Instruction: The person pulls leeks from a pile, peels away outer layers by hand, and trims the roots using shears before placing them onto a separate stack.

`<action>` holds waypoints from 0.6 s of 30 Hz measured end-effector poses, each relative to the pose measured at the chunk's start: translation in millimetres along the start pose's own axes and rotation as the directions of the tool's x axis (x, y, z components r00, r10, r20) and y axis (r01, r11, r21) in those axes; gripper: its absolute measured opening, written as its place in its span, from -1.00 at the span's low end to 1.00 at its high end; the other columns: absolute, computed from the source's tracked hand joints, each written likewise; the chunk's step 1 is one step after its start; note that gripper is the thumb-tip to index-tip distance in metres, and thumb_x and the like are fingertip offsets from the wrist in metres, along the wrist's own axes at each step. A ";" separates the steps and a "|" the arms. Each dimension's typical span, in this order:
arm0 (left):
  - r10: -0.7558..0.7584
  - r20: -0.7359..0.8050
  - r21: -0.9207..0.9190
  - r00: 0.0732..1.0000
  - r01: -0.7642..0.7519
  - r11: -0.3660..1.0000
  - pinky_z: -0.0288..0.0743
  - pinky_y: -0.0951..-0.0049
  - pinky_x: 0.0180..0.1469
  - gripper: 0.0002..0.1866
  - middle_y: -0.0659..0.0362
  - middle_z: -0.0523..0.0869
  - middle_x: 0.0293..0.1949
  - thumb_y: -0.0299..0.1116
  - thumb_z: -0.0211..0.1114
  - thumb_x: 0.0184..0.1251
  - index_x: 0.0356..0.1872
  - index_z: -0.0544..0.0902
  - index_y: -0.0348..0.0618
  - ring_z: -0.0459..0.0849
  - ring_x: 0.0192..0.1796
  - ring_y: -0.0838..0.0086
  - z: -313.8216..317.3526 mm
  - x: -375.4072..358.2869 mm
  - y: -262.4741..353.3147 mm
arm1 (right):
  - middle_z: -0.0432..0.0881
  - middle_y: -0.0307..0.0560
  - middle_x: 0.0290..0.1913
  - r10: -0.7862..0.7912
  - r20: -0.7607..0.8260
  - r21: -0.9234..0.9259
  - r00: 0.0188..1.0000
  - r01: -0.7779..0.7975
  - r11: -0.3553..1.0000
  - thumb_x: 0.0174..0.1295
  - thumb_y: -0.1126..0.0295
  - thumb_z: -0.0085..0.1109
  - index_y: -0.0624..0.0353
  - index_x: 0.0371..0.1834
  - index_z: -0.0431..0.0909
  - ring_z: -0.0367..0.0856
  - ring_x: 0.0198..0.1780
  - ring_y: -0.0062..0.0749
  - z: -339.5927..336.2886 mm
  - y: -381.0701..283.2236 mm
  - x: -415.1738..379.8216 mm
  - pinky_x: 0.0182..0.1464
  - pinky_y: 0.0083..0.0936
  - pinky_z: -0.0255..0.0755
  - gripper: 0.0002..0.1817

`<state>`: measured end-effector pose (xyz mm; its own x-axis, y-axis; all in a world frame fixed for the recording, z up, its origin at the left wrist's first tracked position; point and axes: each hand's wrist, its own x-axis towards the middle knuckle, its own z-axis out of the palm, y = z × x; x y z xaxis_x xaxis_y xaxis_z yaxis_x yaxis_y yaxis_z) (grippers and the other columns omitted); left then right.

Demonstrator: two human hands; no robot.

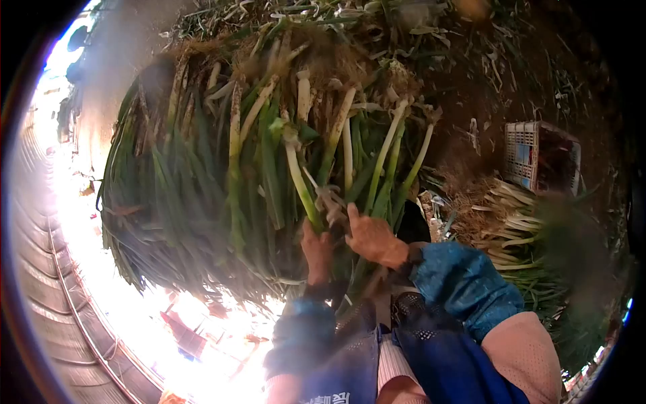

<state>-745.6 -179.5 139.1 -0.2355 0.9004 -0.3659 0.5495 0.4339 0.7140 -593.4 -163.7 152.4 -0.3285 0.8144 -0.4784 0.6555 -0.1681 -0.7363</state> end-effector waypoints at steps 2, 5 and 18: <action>-0.001 0.007 -0.030 1.000 0.001 1.000 0.40 0.39 -0.32 -0.53 0.02 0.54 -0.32 -0.49 0.03 0.07 0.10 0.38 -0.29 0.49 -0.37 0.34 -4.2 -2.1 -1.4 | 0.57 0.34 -0.42 -0.001 -0.013 -0.002 1.000 0.001 1.000 0.00 0.31 0.17 0.50 0.17 0.05 0.58 -0.36 0.19 -2.6 -2.1 24.1 -0.31 -0.06 0.47 -0.26; -0.012 0.051 -0.043 0.999 0.015 0.999 0.43 0.33 -0.26 -0.47 -0.02 0.57 -0.26 -0.52 0.04 0.04 0.16 0.35 -0.27 0.53 -0.29 0.23 -11.9 -5.8 -11.9 | 0.57 0.33 -0.42 -0.001 -0.032 -0.026 1.000 0.001 1.000 0.01 0.31 0.15 0.52 0.17 0.06 0.58 -0.36 0.17 -6.8 -8.1 45.3 -0.31 -0.08 0.47 -0.27; -0.169 0.024 0.375 0.985 0.148 0.915 0.48 0.20 -0.16 -0.39 -0.12 0.59 -0.08 -0.45 0.13 0.14 0.27 0.21 -0.10 0.60 -0.11 0.00 -10.2 -51.4 0.6 | 0.56 0.34 -0.45 -0.057 -0.078 -0.065 0.995 0.052 0.997 0.02 0.34 0.09 0.61 0.17 0.07 0.57 -0.39 0.17 -9.6 -24.0 27.6 -0.33 -0.09 0.46 -0.28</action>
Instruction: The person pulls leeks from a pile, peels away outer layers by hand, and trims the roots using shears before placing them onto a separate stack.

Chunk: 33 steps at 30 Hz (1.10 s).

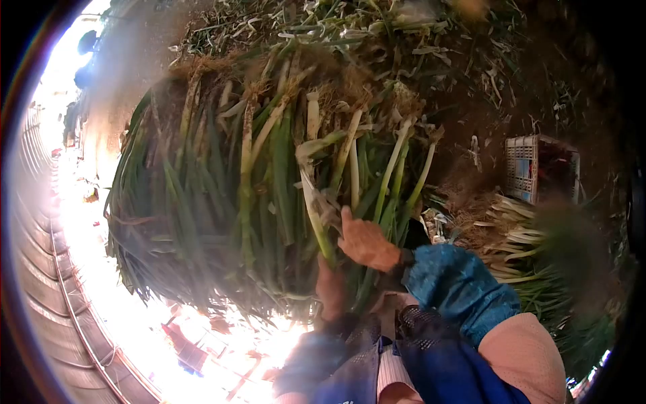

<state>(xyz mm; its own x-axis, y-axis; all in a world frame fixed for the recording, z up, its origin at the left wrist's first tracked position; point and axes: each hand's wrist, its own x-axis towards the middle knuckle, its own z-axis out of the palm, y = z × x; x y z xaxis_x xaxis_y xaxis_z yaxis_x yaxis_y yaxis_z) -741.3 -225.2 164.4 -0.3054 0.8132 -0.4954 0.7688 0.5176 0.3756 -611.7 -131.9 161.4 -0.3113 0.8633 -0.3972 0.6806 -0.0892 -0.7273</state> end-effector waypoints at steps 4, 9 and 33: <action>0.116 -0.077 0.053 0.990 -0.112 0.992 0.49 0.19 -0.15 -0.36 -0.10 0.57 -0.03 -0.43 0.11 0.16 0.31 0.15 -0.14 0.59 -0.08 0.00 14.5 -0.6 -19.4 | 0.56 0.34 -0.47 0.064 0.003 -0.005 0.998 -0.064 0.998 0.02 0.37 0.08 0.60 0.16 0.09 0.58 -0.38 0.14 5.0 0.6 2.9 -0.34 -0.08 0.46 -0.32; 0.145 -0.072 0.285 0.987 -0.119 0.951 0.48 0.13 -0.26 -0.45 -0.04 0.54 -0.09 -0.41 0.04 0.22 0.27 0.18 -0.20 0.59 -0.15 0.03 -3.6 0.2 5.7 | 0.56 0.33 -0.47 0.067 -0.061 0.008 0.996 -0.067 0.998 0.01 0.37 0.07 0.59 0.15 0.11 0.58 -0.39 0.14 12.8 7.9 39.5 -0.33 -0.09 0.46 -0.32; 0.244 -0.062 0.422 0.968 -0.196 0.885 0.47 0.20 -0.37 -0.46 0.04 0.52 -0.26 -0.44 0.07 0.20 0.24 0.22 -0.23 0.57 -0.24 0.12 -9.3 -6.8 8.5 | 0.56 0.35 -0.44 0.101 -0.063 0.081 0.993 -0.096 0.992 0.00 0.34 0.01 0.64 0.15 0.11 0.55 -0.38 0.23 -3.6 -5.5 43.9 -0.30 -0.04 0.44 -0.31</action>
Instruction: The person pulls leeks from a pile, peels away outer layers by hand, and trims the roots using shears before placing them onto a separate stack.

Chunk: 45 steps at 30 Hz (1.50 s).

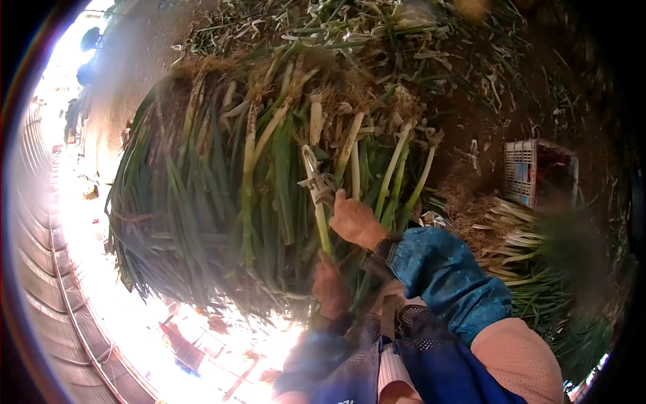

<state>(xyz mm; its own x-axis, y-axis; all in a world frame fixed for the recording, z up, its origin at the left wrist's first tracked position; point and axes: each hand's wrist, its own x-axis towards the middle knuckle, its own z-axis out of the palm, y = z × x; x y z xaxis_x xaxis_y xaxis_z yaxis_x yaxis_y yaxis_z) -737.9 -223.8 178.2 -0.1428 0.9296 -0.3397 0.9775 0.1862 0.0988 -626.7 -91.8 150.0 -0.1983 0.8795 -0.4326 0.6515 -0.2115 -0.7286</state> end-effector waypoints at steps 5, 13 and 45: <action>0.006 -0.055 0.081 0.998 -0.002 0.997 0.48 0.24 -0.46 -0.51 0.09 0.52 -0.34 -0.34 0.10 0.25 0.21 0.29 -0.18 0.58 -0.30 0.18 5.3 1.9 -3.6 | 0.55 0.36 -0.45 0.056 0.014 0.081 0.998 -0.057 0.995 0.00 0.34 0.00 0.63 0.07 0.17 0.54 -0.37 0.26 -7.5 -2.6 12.0 -0.30 -0.02 0.42 -0.38; -0.078 0.061 0.057 0.995 0.075 0.996 0.47 0.16 -0.27 -0.38 0.05 0.54 -0.21 -0.26 0.20 0.17 0.25 0.24 -0.17 0.57 -0.19 0.12 7.0 -0.7 -7.4 | 0.55 0.41 -0.41 0.048 0.003 0.068 0.999 -0.048 0.996 0.03 0.37 0.01 0.50 -0.18 0.33 0.56 -0.33 0.24 -3.9 -3.7 -16.0 -0.29 -0.04 0.45 -0.62; 0.163 -0.269 -0.680 0.949 -0.307 0.666 0.45 0.49 -0.29 -0.48 0.07 0.62 -0.27 -0.56 0.14 0.08 0.17 0.40 -0.22 0.58 -0.29 0.44 -57.9 146.6 52.8 | 0.53 0.39 -0.46 0.119 -0.028 0.214 0.993 -0.110 0.971 0.04 0.24 0.10 0.48 0.15 0.13 0.52 -0.37 0.26 -44.5 61.1 -83.3 -0.33 -0.03 0.38 -0.32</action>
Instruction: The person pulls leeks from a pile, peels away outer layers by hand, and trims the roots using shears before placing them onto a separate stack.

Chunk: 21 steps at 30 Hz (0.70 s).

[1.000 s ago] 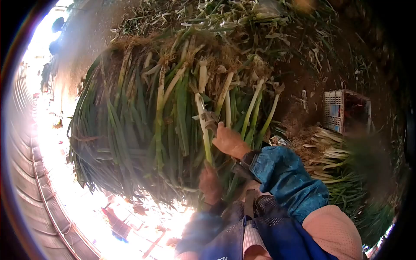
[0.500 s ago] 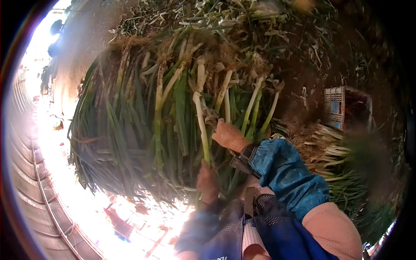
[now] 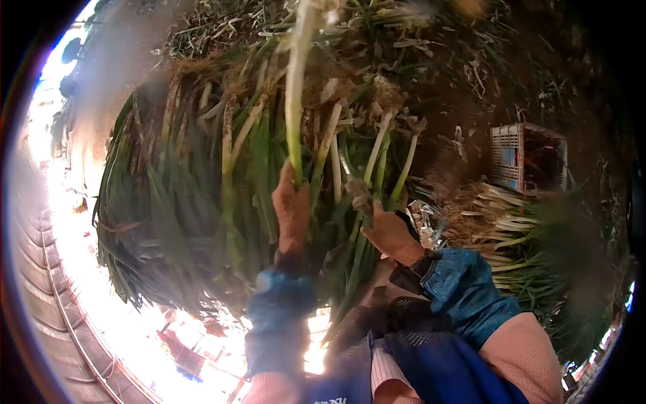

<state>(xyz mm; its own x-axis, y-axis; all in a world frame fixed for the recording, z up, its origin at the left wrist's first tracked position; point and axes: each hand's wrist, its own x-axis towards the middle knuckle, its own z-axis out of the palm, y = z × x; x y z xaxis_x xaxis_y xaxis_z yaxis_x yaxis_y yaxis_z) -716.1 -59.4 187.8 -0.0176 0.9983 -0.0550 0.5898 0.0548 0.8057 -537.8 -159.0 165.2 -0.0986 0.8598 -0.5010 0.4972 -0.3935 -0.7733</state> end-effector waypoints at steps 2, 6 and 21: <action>0.004 0.096 0.141 0.995 -0.018 0.990 0.45 0.41 -0.29 -0.49 0.04 0.63 -0.26 -0.52 0.13 0.12 0.18 0.38 -0.22 0.59 -0.30 0.32 34.5 -9.8 -42.1 | 0.53 0.38 -0.48 0.084 -0.028 -0.102 0.996 -0.086 0.991 0.05 0.23 0.10 0.47 0.16 0.12 0.52 -0.39 0.26 -6.1 -2.5 -8.7 -0.33 -0.02 0.40 -0.31; -0.213 0.369 0.394 0.905 0.055 0.917 0.45 0.18 -0.24 -0.49 -0.08 0.61 -0.30 -0.44 0.14 0.14 0.17 0.34 -0.26 0.57 -0.31 0.02 64.3 -104.6 -99.6 | 0.56 0.30 -0.50 0.043 0.122 -0.259 0.992 -0.010 0.966 0.08 0.27 0.03 0.44 0.08 0.17 0.57 -0.40 0.18 4.4 -3.8 -29.1 -0.34 -0.02 0.46 -0.43; -0.393 0.349 0.225 0.851 0.331 0.916 0.45 0.33 -0.07 -0.41 -0.07 0.56 -0.14 -0.42 0.19 0.14 0.20 0.24 -0.41 0.55 -0.10 0.22 57.5 -21.4 -138.1 | 0.56 0.32 -0.47 0.066 0.198 -0.241 0.978 -0.017 0.970 0.08 0.23 0.12 0.49 0.24 0.00 0.56 -0.44 0.17 21.2 31.1 -28.7 -0.40 -0.06 0.45 -0.23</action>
<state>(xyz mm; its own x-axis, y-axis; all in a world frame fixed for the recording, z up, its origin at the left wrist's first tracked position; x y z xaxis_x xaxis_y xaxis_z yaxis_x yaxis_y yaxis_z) -750.8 -89.4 43.8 0.0345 0.8216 -0.5690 0.7161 0.3768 0.5876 -537.8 -202.8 147.3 -0.2345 0.7500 -0.6184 0.6915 -0.3184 -0.6484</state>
